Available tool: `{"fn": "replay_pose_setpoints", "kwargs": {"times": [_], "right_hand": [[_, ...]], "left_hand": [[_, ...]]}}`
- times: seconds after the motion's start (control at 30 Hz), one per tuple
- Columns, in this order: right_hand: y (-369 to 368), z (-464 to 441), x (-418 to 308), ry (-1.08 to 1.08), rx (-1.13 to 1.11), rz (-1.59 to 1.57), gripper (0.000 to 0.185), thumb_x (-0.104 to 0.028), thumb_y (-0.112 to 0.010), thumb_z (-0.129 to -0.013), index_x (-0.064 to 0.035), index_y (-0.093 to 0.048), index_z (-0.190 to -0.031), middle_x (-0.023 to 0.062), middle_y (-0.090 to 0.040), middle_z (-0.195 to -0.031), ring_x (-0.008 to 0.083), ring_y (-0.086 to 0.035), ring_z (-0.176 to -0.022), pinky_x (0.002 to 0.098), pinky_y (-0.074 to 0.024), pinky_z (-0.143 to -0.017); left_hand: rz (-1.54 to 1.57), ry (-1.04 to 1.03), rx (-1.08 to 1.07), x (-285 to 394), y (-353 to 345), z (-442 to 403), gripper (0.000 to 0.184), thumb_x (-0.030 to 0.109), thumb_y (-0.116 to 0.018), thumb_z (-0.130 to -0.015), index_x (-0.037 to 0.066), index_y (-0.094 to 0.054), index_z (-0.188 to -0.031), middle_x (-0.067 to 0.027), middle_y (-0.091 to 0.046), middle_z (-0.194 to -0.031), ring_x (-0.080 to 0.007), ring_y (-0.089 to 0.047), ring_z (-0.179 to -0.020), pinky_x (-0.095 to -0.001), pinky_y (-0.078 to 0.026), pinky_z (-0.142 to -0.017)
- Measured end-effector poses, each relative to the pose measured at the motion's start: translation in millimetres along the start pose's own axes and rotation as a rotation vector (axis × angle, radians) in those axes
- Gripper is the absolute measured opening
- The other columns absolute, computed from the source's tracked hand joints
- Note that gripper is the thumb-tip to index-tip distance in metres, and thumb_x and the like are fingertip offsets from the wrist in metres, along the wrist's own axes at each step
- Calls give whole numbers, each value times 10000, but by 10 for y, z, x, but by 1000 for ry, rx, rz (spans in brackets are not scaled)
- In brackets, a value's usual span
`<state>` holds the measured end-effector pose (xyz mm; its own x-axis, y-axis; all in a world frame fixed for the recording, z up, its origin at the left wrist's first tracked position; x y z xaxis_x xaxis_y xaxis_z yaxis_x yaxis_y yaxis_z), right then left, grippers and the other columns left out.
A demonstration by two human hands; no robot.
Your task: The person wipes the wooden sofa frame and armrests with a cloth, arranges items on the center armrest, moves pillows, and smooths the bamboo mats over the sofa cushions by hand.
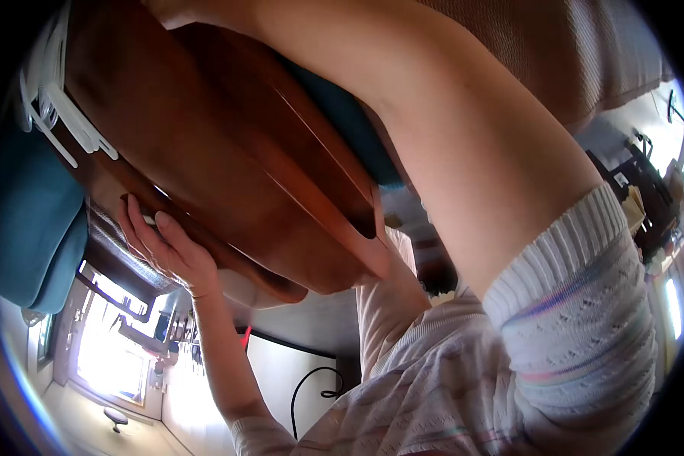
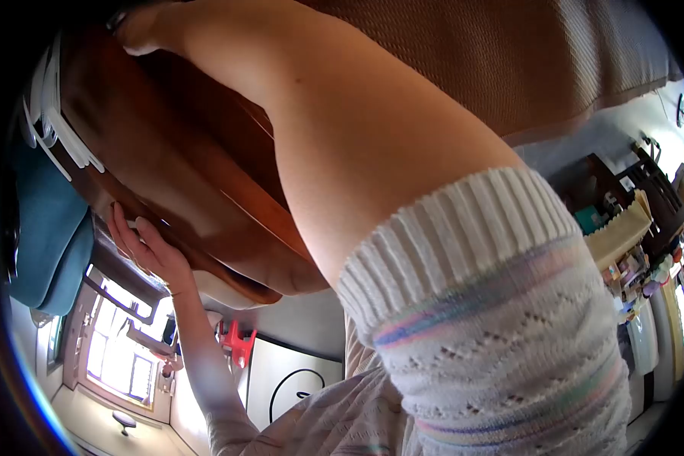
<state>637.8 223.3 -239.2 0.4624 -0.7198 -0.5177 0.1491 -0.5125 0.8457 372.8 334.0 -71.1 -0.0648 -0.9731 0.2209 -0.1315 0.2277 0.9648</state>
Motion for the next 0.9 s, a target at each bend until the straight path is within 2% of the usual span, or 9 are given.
{"fn": "replay_pose_setpoints", "kwargs": {"times": [0.23, 0.27, 0.3, 0.4, 0.5, 0.6, 0.73, 0.83, 0.9], "right_hand": [[105, 1252, -523, 33, -259, -263, 441, -235, -520, -837, -182, -420, -1263, 26, -488, -1234, 215, -410, -1200, 383, -331, -987], [319, 1638, -644, -5, -328, -382, 536, -237, -518, -838, -183, -341, -1342, 49, -452, -1281, 231, -402, -1209, 363, -355, -983], [720, 1909, -736, -305, -619, -719, 535, -237, -507, -844, -162, -341, -1347, 80, -398, -1323, 234, -357, -1244, 361, -400, -947], [24, 2695, -975, 141, -590, -450, 453, -242, -537, -809, -163, -475, -1251, 58, -447, -1270, 218, -405, -1196, 341, -373, -975], [330, 3202, -1035, 255, -672, -472, 256, -176, -536, -781, -157, -635, -1016, -10, -548, -1105, 178, -445, -1105, 386, -354, -969], [546, 3420, -983, 724, -738, -233, 197, -175, -556, -739, -151, -655, -907, -68, -578, -1008, 151, -422, -1102, 393, -300, -980], [712, 3548, -864, 696, -522, -187, 177, -237, -598, -679, -129, -644, -811, -45, -594, -914, 159, -458, -1048, 388, -291, -956], [849, 3644, -862, 345, -736, -310, 186, -236, -624, -663, -105, -636, -795, -6, -593, -903, 182, -465, -1042, 372, -298, -948], [1091, 3706, -754, -10, -818, -493, 194, -165, -619, -720, -44, -635, -871, 58, -609, -879, 176, -553, -889, 324, -425, -796]], "left_hand": [[-51, -20, 20, -56, 9, -33, 418, 317, -378, -934, 44, -477, -1235, -141, -388, -1322, -287, -353, -1181, -413, -262, -975], [-49, -23, 39, -54, 5, -36, 422, 331, -380, -931, 55, -481, -1234, -131, -396, -1321, -281, -353, -1179, -410, -251, -978], [-26, -27, 36, -39, 6, -40, 419, 323, -379, -932, 49, -482, -1233, -141, -396, -1315, -287, -356, -1176, -418, -251, -976], [7, -49, 43, -18, 17, -56, 408, 306, -383, -933, 42, -490, -1224, -157, -402, -1299, -301, -365, -1163, -433, -256, -971], [-15, -80, 66, -63, -17, -65, 394, 302, -396, -925, 51, -508, -1208, -149, -419, -1288, -303, -378, -1146, -427, -263, -966], [-9, -87, 85, -101, -39, -48, 383, 296, -409, -917, 58, -521, -1195, -138, -430, -1282, -304, -389, -1134, -422, -269, -962], [14, -85, 110, -146, -82, -49, 382, 299, -421, -908, 64, -527, -1190, -129, -436, -1280, -305, -394, -1136, -429, -273, -959], [-27, -103, 132, -182, -100, -41, 382, 305, -422, -907, 76, -523, -1195, -128, -437, -1282, -317, -388, -1157, -441, -271, -962], [-62, -108, 138, -118, -82, -31, 375, 291, -430, -905, 86, -516, -1207, -129, -435, -1287, -323, -390, -1164, -441, -269, -967]]}}
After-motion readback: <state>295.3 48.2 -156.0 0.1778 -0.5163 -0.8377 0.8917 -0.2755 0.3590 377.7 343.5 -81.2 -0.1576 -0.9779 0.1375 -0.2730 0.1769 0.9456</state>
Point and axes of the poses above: each hand's wrist, its own z-axis away from the middle knuckle, its own y-axis out of the back of the hand, x = y × z, the point moved 1 cm from there along -z, towards the middle knuckle
